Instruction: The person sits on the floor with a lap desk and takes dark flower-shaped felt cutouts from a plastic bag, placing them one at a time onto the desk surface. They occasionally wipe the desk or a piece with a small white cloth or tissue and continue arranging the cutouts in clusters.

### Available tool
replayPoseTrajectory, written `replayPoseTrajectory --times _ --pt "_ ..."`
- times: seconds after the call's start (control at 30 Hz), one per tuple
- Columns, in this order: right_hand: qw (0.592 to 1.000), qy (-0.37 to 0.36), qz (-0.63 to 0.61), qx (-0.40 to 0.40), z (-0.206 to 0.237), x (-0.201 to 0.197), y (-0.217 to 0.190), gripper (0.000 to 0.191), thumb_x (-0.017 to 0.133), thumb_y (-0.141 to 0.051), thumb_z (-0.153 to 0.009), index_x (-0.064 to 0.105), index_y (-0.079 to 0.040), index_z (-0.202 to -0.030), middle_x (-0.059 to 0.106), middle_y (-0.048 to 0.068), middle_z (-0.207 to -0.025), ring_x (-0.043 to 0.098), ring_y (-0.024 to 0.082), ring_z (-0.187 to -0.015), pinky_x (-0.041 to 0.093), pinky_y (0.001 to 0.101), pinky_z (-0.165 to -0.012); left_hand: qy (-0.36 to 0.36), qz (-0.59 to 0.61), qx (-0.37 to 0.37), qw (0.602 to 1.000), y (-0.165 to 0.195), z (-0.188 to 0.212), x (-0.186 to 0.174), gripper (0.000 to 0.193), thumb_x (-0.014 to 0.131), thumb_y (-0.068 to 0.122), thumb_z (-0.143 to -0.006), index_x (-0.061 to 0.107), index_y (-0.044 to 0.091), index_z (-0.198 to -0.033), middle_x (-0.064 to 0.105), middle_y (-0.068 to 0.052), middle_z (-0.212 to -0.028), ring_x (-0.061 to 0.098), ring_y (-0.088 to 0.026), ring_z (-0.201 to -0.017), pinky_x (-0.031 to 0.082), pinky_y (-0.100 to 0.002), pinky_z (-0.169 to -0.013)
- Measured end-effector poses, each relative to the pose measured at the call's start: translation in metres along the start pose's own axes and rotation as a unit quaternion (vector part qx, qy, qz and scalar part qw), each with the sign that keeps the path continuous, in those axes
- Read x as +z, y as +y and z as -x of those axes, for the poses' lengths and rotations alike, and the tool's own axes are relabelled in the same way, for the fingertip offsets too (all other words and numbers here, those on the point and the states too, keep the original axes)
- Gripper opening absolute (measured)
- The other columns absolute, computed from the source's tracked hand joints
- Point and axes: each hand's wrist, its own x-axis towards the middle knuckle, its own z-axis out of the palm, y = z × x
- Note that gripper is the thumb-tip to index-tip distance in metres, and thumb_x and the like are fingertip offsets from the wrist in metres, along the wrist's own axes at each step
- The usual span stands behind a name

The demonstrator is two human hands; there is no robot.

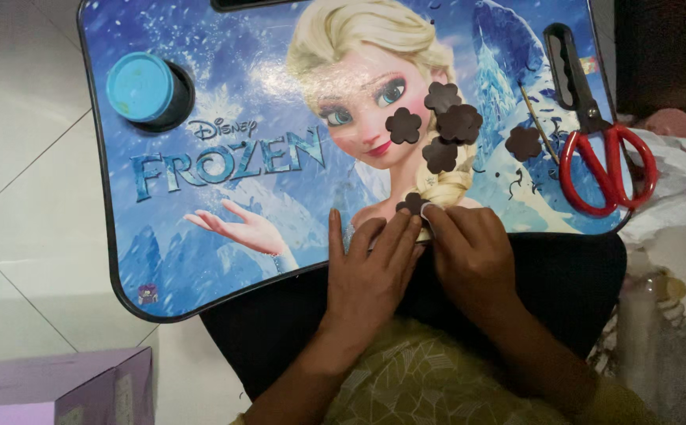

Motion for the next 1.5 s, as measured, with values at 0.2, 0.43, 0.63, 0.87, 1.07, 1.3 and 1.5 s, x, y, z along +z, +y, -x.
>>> replayPoseTrajectory --times 0.2,0.43,0.63,0.87,1.07,1.3,1.5 --pt "1.000 0.000 -0.009 -0.019 0.004 -0.004 0.002 0.036 0.074 0.003 -0.082 0.069 -0.002 -0.117 0.066 0.011 -0.101 0.062 0.031 -0.091 0.050 0.0417 -0.082 -0.001 -0.002 0.002 1.000 -0.001 0.001 0.003 0.045 0.074 0.030 -0.094 0.067 0.015 -0.136 0.061 0.001 -0.138 0.057 -0.022 -0.117 0.029 -0.070 -0.118" --pt "0.982 -0.008 -0.105 0.156 -0.014 -0.005 0.020 0.029 0.076 -0.002 -0.088 0.074 -0.009 -0.117 0.068 0.009 -0.104 0.067 0.026 -0.092 0.053 0.0356 -0.081 0.026 -0.018 -0.002 0.999 0.004 0.005 0.000 0.048 0.074 0.030 -0.096 0.064 0.014 -0.140 0.062 -0.006 -0.125 0.057 -0.024 -0.119 0.033 -0.063 -0.118" --pt "0.990 -0.053 -0.108 -0.077 -0.033 -0.004 0.015 0.039 0.073 -0.002 -0.078 0.071 -0.006 -0.117 0.067 0.012 -0.107 0.065 0.031 -0.098 0.052 0.0400 -0.085 0.002 -0.021 -0.009 1.000 0.005 0.008 0.000 0.039 0.072 0.028 -0.096 0.067 0.012 -0.131 0.056 -0.006 -0.104 0.056 -0.024 -0.105 0.039 -0.053 -0.118" --pt "0.986 -0.092 -0.117 -0.081 -0.041 -0.006 0.010 0.038 0.071 -0.004 -0.080 0.069 -0.002 -0.118 0.066 0.012 -0.104 0.063 0.031 -0.092 0.051 0.0386 -0.080 0.030 -0.039 -0.014 0.999 0.005 0.006 0.002 0.037 0.072 0.029 -0.097 0.066 0.013 -0.129 0.057 -0.005 -0.106 0.056 -0.024 -0.107 0.039 -0.054 -0.117" --pt "0.994 -0.065 -0.069 -0.050 -0.032 -0.010 0.003 0.040 0.072 0.001 -0.079 0.070 -0.002 -0.118 0.065 0.011 -0.100 0.062 0.031 -0.091 0.050 0.0401 -0.080 0.017 -0.017 -0.019 1.000 0.006 0.005 -0.002 0.043 0.072 0.029 -0.095 0.066 0.013 -0.135 0.057 -0.005 -0.105 0.057 -0.024 -0.106 0.038 -0.055 -0.117" --pt "0.992 -0.065 -0.084 -0.072 -0.035 -0.007 0.008 0.040 0.073 -0.002 -0.077 0.069 -0.003 -0.117 0.066 0.011 -0.102 0.063 0.031 -0.092 0.051 0.0406 -0.081 0.009 -0.030 -0.021 0.999 0.006 0.005 0.001 0.043 0.070 0.027 -0.096 0.064 0.012 -0.136 0.058 -0.005 -0.107 0.058 -0.023 -0.109 0.038 -0.054 -0.120" --pt "0.998 -0.042 -0.036 -0.029 -0.025 -0.001 0.012 0.038 0.075 -0.001 -0.081 0.070 -0.004 -0.119 0.065 0.011 -0.102 0.063 0.032 -0.094 0.052 0.0409 -0.083 0.022 -0.010 -0.027 0.999 0.008 0.004 -0.001 0.047 0.072 0.028 -0.096 0.064 0.013 -0.139 0.059 -0.006 -0.114 0.056 -0.025 -0.113 0.037 -0.054 -0.119"
